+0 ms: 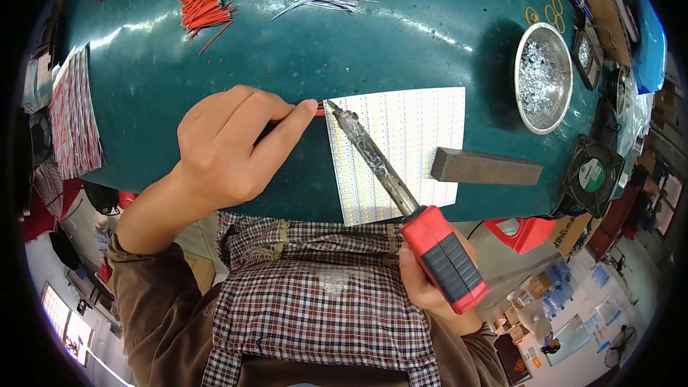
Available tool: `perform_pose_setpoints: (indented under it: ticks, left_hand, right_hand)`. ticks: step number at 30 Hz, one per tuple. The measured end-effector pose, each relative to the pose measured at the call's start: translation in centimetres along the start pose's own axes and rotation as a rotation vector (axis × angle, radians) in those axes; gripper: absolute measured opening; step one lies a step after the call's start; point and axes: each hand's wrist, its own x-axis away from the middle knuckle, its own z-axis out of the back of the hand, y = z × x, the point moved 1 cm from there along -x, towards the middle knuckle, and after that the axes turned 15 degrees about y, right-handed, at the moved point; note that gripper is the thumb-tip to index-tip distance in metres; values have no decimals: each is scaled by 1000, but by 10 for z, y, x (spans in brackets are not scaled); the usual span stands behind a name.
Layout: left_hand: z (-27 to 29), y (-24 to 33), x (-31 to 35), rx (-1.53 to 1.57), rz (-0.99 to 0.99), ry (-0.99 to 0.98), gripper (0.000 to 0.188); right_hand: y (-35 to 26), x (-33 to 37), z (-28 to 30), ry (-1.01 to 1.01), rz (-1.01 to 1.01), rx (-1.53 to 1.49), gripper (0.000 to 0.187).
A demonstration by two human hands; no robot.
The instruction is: The person positions an LED board on the workbench, secures it with a metal bar, and solders red and white wires onto the board contacts using a soldering iron.
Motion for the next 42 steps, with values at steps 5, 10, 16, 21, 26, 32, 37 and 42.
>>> perform_pose_setpoints:
  ticks: [5,10,16,21,26,32,37,42]
  left_hand:
    - [0,1,2,-9,-7,-2,30]
    - [2,1,1,-6,9,-6,30]
    - [3,4,0,-19,4,-38,30]
    - [3,3,1,-4,-3,-22,30]
    - [3,4,1,-1,-5,-27,30]
    - [3,5,1,-23,-16,-37,31]
    - [5,6,-1,-32,-23,-49,30]
    - [3,5,0,-40,-17,-50,32]
  right_hand:
    - [5,3,-1,45,55,13,18]
    - [8,5,3,20,59,33,18]
    - [9,6,3,-5,43,74,20]
    - [10,7,3,7,32,59,20]
    - [10,7,4,-9,39,79,21]
    - [8,4,1,-17,21,60,20]
    - [4,5,6,8,6,58,15]
    - [-1,-1,5,23,38,2,13]
